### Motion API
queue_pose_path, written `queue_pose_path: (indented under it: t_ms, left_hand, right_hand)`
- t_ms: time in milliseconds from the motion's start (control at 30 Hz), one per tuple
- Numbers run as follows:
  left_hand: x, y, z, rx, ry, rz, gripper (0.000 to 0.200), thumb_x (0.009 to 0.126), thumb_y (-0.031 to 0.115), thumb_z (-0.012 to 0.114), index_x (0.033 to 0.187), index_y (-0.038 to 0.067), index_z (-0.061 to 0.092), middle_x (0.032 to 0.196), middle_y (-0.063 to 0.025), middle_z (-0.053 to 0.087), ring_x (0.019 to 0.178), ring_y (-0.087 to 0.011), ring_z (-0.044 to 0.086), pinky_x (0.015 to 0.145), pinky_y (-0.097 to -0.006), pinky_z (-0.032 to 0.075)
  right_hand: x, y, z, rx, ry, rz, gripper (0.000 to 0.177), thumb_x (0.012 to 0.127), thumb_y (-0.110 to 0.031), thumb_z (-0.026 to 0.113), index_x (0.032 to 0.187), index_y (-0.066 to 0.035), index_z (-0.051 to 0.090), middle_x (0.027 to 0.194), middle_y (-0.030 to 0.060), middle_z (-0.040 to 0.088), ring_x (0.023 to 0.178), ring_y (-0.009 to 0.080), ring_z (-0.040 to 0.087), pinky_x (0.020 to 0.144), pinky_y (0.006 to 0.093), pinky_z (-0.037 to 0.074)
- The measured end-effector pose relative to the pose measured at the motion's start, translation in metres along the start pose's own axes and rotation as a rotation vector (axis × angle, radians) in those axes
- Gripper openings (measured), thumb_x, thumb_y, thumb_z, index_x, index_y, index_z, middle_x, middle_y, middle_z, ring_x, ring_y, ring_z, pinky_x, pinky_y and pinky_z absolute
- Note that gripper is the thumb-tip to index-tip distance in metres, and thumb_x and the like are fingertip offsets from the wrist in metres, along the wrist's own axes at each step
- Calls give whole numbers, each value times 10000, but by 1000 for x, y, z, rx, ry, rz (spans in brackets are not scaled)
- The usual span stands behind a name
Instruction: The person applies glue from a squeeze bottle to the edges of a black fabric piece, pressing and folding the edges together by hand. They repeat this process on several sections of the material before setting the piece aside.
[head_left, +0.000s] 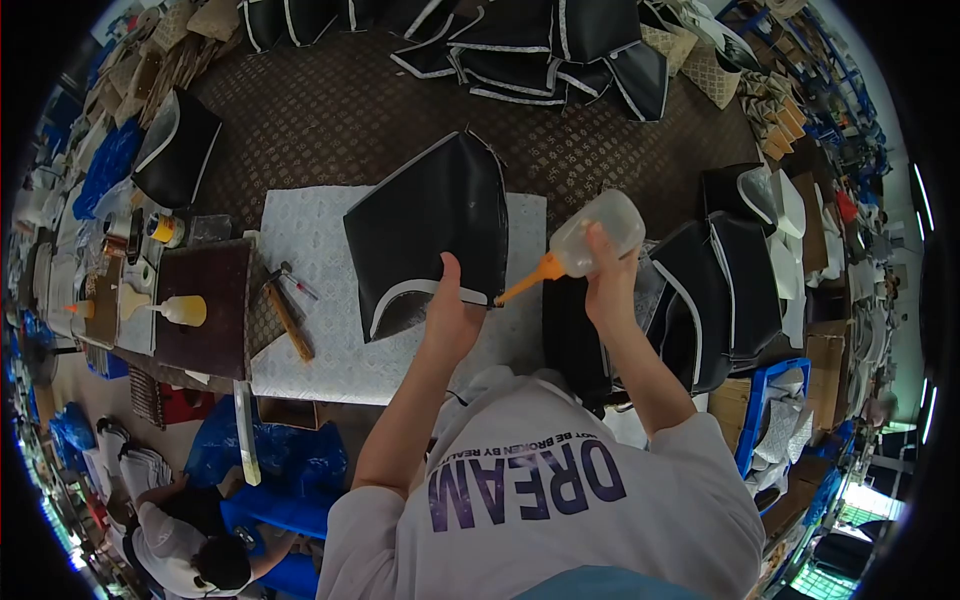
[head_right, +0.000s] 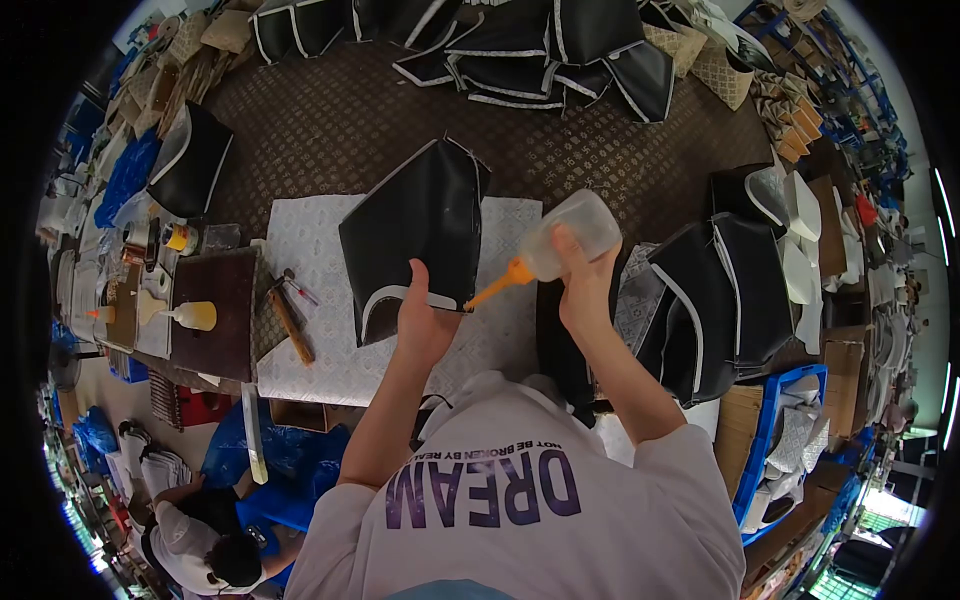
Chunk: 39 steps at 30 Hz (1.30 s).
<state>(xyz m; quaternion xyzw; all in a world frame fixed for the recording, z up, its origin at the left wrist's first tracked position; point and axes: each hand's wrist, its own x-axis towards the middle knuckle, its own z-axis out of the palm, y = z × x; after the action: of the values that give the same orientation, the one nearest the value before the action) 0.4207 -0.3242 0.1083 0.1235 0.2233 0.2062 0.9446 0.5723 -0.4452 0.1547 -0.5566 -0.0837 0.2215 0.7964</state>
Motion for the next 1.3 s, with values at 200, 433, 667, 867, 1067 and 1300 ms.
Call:
queue_pose_path:
  t_ms: [200,433,667,867,1067,1300]
  left_hand:
    - [-13,2,-11,18,-39,2,530,952,476,432,1265,52,495,1256,-28,556,1146,-163,520,986,-314,395]
    - [-18,11,-6,-7,87,25,540,957,470,425,1290,48,474,1256,-46,562,1156,-187,525,994,-335,393]
    - [-11,42,-34,233,-428,257,834,808,522,652,1396,22,335,1377,-104,448,1249,-245,442,1038,-346,344]
    - [-11,103,0,1373,110,689,349,837,74,673,1136,-2,510,973,-70,613,865,-111,548,720,-230,423]
    - [-2,136,49,1416,130,1088,199,913,128,587,1058,-8,596,851,-67,655,752,-109,576,677,-253,443]
    - [13,102,48,1632,25,1001,156,897,180,577,1005,95,652,803,-110,654,674,-248,628,604,-322,481]
  right_hand:
    - [62,0,19,-65,61,-183,811,774,-236,770,1335,-84,204,1220,98,426,1126,202,477,858,376,482]
    - [28,-4,26,-87,-62,-203,845,764,-211,777,1365,-77,197,1247,101,419,1144,207,463,940,366,430]
    - [-14,-40,27,223,-216,125,577,829,-251,704,1274,-95,372,1149,60,517,1054,185,552,878,337,484]
    - [12,-93,37,261,-87,-171,486,863,-298,669,1220,-103,403,1119,54,530,1014,191,574,834,373,506]
    - [25,-112,65,216,-170,-325,606,862,-304,670,1317,-88,334,1223,71,474,1136,215,508,932,398,453]
    - [55,-83,91,80,-251,-389,714,810,-240,737,1339,-91,281,1251,78,442,1161,202,467,953,377,426]
